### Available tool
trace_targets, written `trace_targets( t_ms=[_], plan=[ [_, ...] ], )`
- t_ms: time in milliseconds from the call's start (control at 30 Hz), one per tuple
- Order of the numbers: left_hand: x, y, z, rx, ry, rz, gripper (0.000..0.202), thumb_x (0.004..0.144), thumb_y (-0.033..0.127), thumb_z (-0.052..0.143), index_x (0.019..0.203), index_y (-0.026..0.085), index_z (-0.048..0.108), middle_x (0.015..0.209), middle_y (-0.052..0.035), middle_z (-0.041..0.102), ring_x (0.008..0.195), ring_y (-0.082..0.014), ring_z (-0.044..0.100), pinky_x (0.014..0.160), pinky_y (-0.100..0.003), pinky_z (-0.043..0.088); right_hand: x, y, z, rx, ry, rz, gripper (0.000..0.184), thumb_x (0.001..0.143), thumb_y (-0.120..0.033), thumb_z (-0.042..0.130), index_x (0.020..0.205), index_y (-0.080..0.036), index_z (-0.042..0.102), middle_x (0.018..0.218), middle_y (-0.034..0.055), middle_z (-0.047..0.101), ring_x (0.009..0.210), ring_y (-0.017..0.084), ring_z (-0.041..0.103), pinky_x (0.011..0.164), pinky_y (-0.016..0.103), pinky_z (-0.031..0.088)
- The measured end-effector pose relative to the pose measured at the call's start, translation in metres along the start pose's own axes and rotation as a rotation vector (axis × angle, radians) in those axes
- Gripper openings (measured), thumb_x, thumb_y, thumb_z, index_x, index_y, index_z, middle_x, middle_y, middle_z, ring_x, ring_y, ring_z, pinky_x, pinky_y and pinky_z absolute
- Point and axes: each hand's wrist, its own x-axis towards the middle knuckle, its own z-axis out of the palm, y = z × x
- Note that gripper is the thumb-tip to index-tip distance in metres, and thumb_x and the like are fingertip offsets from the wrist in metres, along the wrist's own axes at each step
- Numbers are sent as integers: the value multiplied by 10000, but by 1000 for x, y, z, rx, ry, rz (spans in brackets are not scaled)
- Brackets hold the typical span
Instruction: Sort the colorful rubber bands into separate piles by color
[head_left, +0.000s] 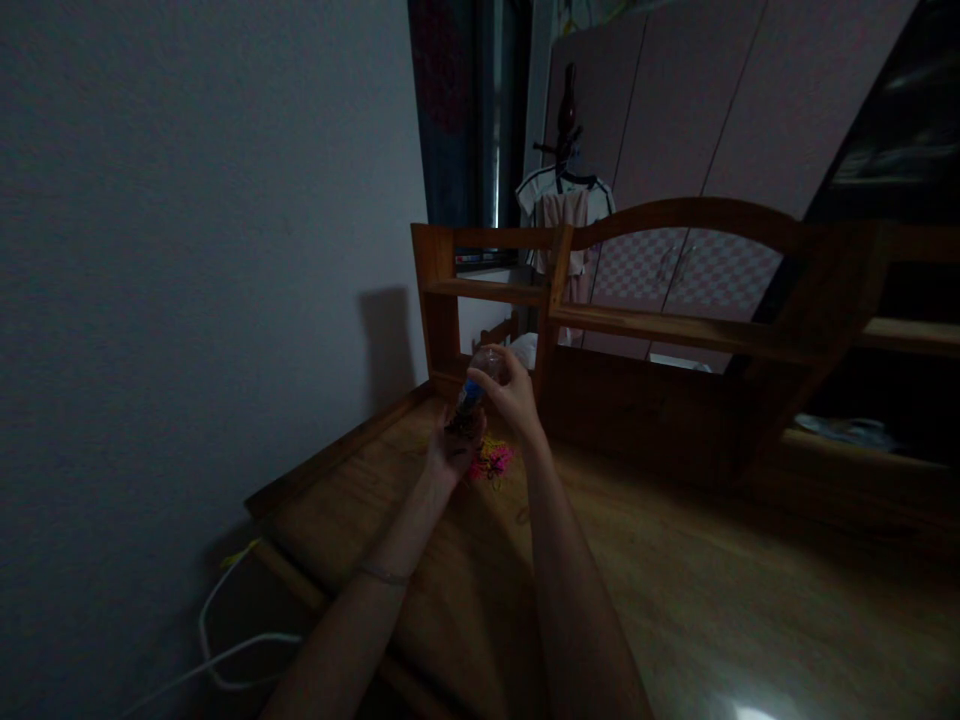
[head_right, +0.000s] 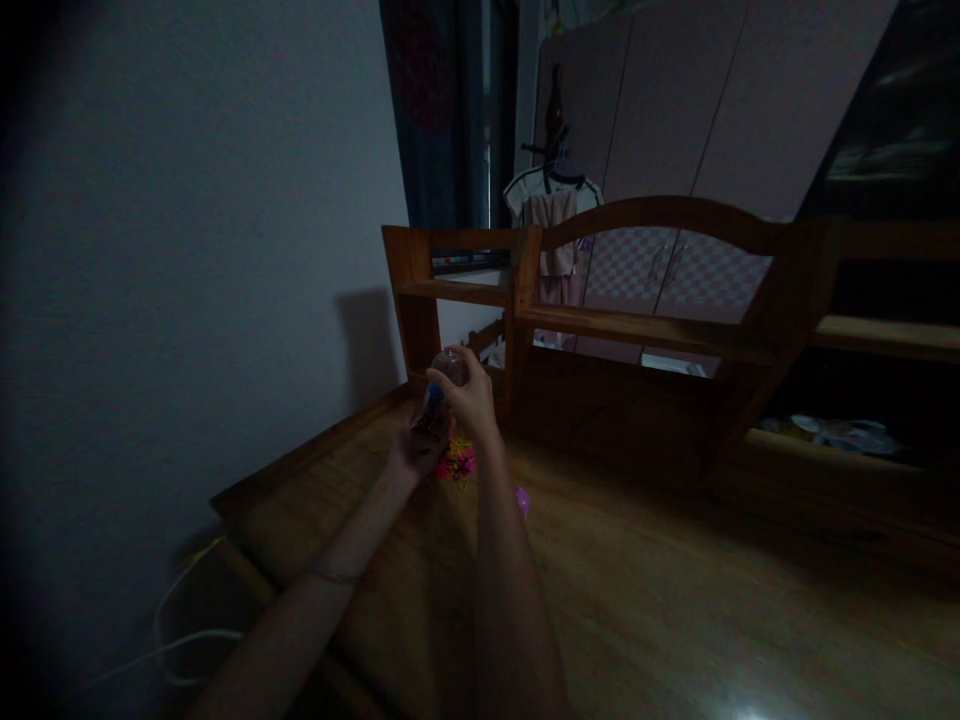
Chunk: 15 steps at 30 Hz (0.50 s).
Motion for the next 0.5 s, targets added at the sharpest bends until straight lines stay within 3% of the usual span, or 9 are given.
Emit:
trace_targets(
  t_ms=[233,367,500],
  plan=[
    [-7,2,-1,18,52,56,370,889,316,407,1074,121,660,939,-148,717,886,-260,691,756,-418,572,3,-1,-12,10,89,15,482,741,-491,681,1137,-230,593,983,33,672,872,197,628,790,312,495],
    [-6,0,-2,87,91,124,388,896,318,375,1003,104,680,876,-128,724,759,-221,698,639,-341,568,8,7,-19,72,132,43,473,744,-493,679,1123,-221,600,1025,54,687,920,206,647,823,328,504],
    [-4,-3,1,150,129,204,223,870,244,483,895,141,679,778,-43,723,673,-154,686,592,-248,544,10,17,-23,68,164,77,494,723,-511,693,1106,-210,609,1029,69,695,937,217,652,847,352,502]
  ],
)
